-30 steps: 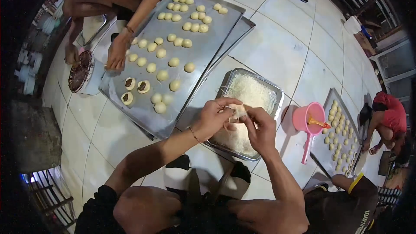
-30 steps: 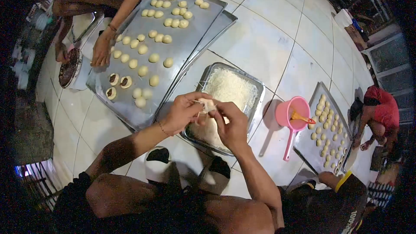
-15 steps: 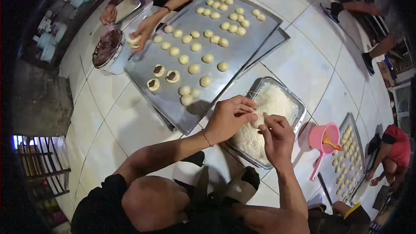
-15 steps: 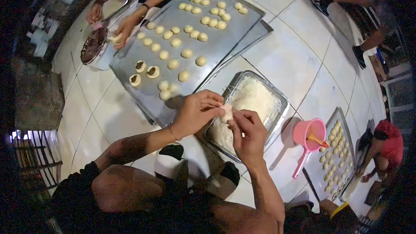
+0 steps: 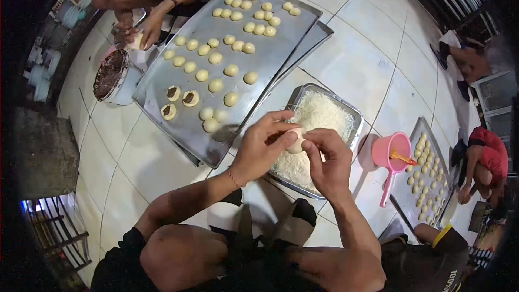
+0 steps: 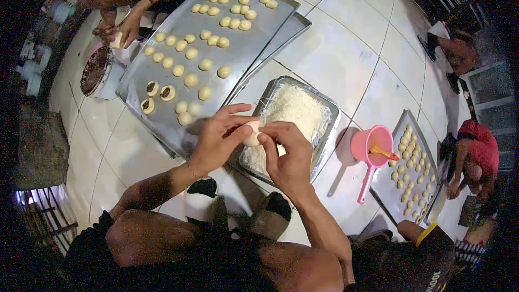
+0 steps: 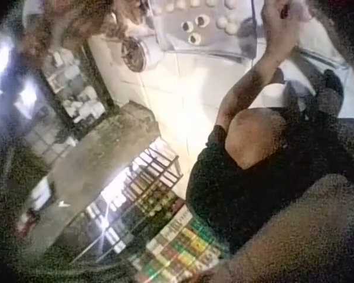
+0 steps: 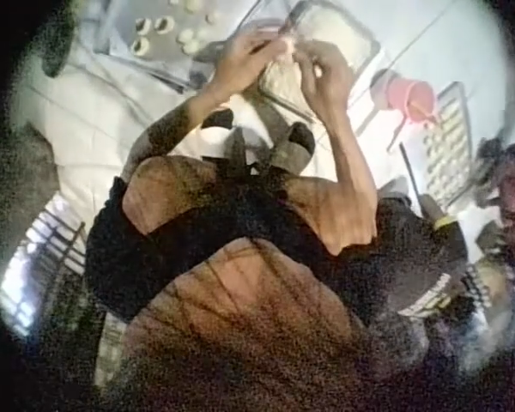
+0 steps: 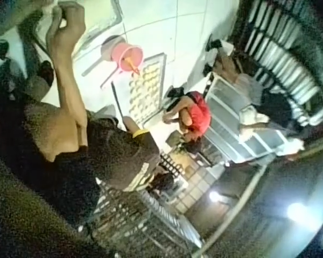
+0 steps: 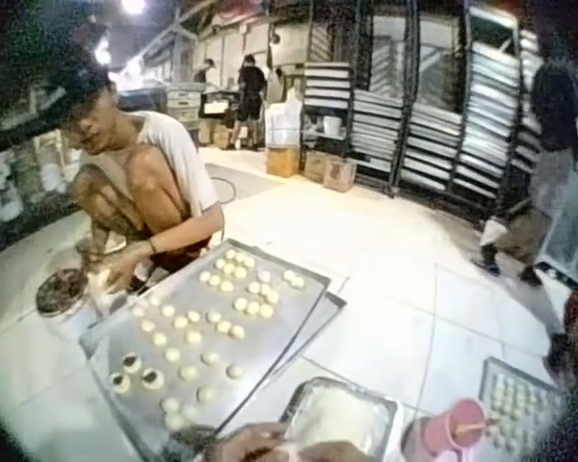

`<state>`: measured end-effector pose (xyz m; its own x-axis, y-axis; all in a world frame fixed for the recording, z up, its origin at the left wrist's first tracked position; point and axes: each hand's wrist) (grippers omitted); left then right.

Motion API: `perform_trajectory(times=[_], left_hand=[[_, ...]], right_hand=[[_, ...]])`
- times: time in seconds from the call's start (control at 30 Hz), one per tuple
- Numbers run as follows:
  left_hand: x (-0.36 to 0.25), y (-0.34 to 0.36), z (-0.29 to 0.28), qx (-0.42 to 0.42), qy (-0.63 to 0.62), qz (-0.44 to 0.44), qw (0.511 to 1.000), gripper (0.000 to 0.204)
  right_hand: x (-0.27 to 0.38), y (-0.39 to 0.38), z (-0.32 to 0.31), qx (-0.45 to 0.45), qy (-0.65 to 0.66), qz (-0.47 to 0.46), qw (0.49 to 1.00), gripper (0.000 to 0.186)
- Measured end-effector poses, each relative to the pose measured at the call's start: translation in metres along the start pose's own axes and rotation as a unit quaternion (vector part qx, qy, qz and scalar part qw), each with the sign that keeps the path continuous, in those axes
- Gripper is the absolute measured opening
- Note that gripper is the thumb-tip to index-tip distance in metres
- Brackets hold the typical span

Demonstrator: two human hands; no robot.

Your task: Shaping and preparing small pastries or bread rolls on a large baking tray.

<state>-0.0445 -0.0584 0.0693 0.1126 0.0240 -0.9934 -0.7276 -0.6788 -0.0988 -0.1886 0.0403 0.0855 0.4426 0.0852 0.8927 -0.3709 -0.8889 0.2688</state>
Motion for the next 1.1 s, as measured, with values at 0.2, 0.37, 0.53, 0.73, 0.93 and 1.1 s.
perform_trajectory(times=[0.2, 0.37, 0.53, 0.73, 0.93, 1.1], left_hand=[[-0.007, -0.007, 0.018, -0.019, -0.259, 0.081, 0.962, 0.049], [0.0, -0.011, 0.007, -0.028, -0.162, -0.056, 0.985, 0.041], [0.005, -0.017, 0.011, 0.028, -0.107, 0.02, 0.994, 0.03], [0.022, -0.032, 0.015, 0.035, -0.304, -0.123, 0.944, 0.033], [0.066, -0.066, -0.019, 0.167, -0.543, -0.328, 0.754, 0.028], [0.101, -0.09, -0.061, -0.113, -0.292, -0.147, 0.938, 0.032]], right_hand=[[0.012, 0.0, -0.003, 0.017, 0.128, 0.117, 0.985, 0.011], [0.012, 0.001, -0.005, 0.052, 0.109, 0.087, 0.989, 0.011], [0.009, -0.003, -0.002, 0.068, 0.169, 0.148, 0.972, 0.012], [0.015, -0.014, 0.012, 0.075, 0.023, 0.081, 0.994, 0.015], [0.021, -0.031, 0.033, 0.246, 0.054, 0.162, 0.954, 0.018], [-0.005, -0.047, 0.046, 0.207, 0.11, 0.104, 0.967, 0.024]])
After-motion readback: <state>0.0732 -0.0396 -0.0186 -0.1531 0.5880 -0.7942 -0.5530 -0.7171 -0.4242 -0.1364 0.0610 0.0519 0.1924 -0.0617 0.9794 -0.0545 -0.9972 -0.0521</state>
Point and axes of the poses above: each hand's wrist, its own y-axis towards the middle knuckle, its own z-axis out of the palm, x = y × z, and after that the axes turned 1 degree about -z, right-handed
